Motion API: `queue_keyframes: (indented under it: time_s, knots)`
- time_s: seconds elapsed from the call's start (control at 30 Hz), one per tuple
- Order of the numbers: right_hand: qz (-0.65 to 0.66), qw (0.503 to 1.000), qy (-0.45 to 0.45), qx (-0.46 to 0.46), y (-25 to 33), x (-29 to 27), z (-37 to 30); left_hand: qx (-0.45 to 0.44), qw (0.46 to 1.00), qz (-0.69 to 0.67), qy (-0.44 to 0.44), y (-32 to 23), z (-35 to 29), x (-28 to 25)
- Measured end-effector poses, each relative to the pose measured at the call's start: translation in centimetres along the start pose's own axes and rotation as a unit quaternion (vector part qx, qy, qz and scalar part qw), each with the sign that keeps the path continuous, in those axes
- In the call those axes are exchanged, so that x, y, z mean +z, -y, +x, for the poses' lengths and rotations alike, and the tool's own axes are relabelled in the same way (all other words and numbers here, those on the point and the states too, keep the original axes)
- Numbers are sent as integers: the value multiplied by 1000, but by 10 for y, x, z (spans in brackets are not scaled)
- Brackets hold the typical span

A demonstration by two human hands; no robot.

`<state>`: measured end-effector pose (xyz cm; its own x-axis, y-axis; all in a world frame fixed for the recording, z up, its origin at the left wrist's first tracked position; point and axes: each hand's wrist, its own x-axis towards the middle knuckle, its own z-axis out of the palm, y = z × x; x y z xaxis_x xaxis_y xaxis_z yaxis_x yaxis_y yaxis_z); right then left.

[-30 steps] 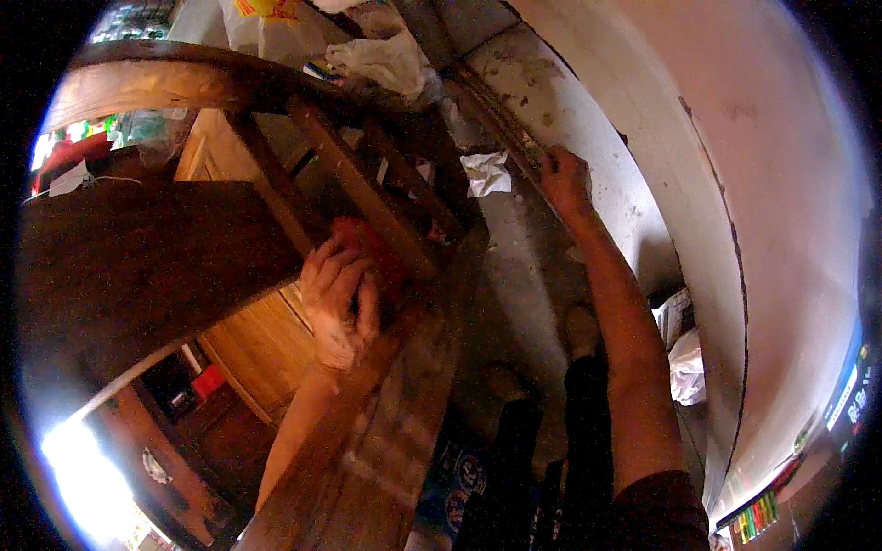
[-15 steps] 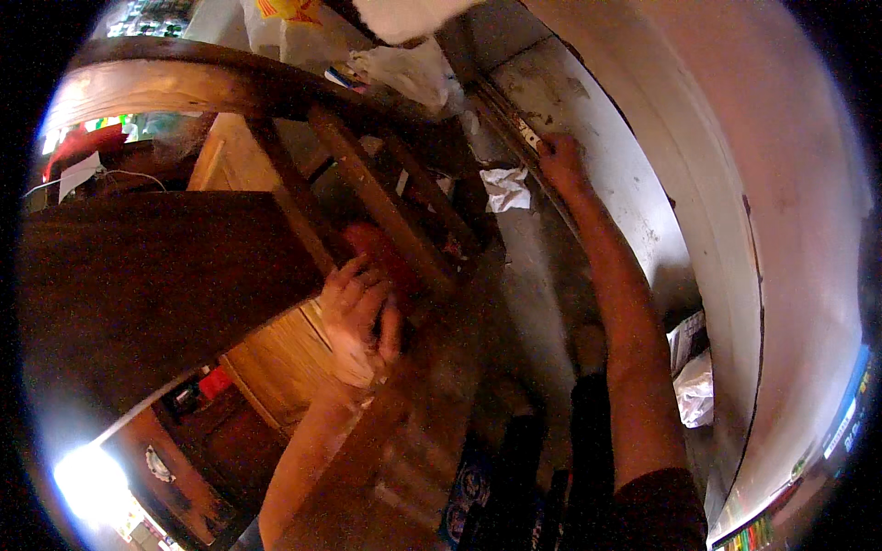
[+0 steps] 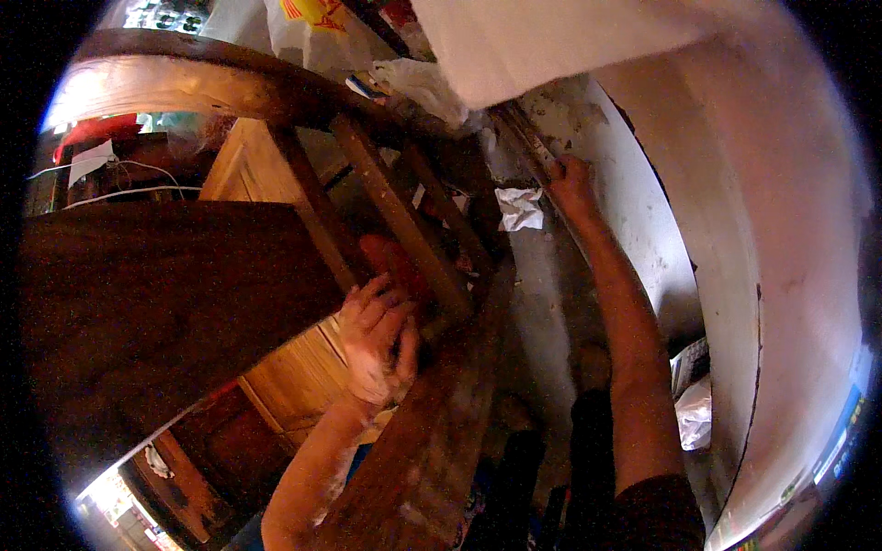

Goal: The person repairs a wooden chair by using a small metal tool to scrape and clean the joints and legs. They repeatedly scrape the crevices of the chair frame, which is positioned upside down on the floor, and occasionally pause to inspect the work.

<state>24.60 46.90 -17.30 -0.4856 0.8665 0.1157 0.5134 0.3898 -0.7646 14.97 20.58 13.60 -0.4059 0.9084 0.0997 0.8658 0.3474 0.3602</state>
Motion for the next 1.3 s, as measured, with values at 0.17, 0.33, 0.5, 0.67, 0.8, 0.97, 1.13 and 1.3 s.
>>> queue_keyframes:
  time_s: [0.17,0.33,0.5,0.67,0.8,0.97,1.13,1.3]
  knots:
    - [-83,992,55,80,-28,22,36,12,1000,-2,0,-5,5,3]
    - [52,987,140,53,16,12,43,-11,1000,2,10,-5,1,-6]
    - [-24,998,49,-23,32,17,68,-6,1000,2,12,-6,4,0]
    - [-6,997,37,-68,36,25,80,-11,1000,-9,-7,-4,3,1]
    - [6,995,43,-95,32,9,69,-13,1000,-5,-7,-3,0,0]
    - [27,987,32,-155,39,-12,65,-4,1000,-11,-6,-4,5,2]
    - [-9,974,186,-127,82,-35,29,-2,1000,-23,-16,-2,2,-1]
    - [-54,984,130,-108,66,-41,0,13,1000,-21,-10,-2,5,0]
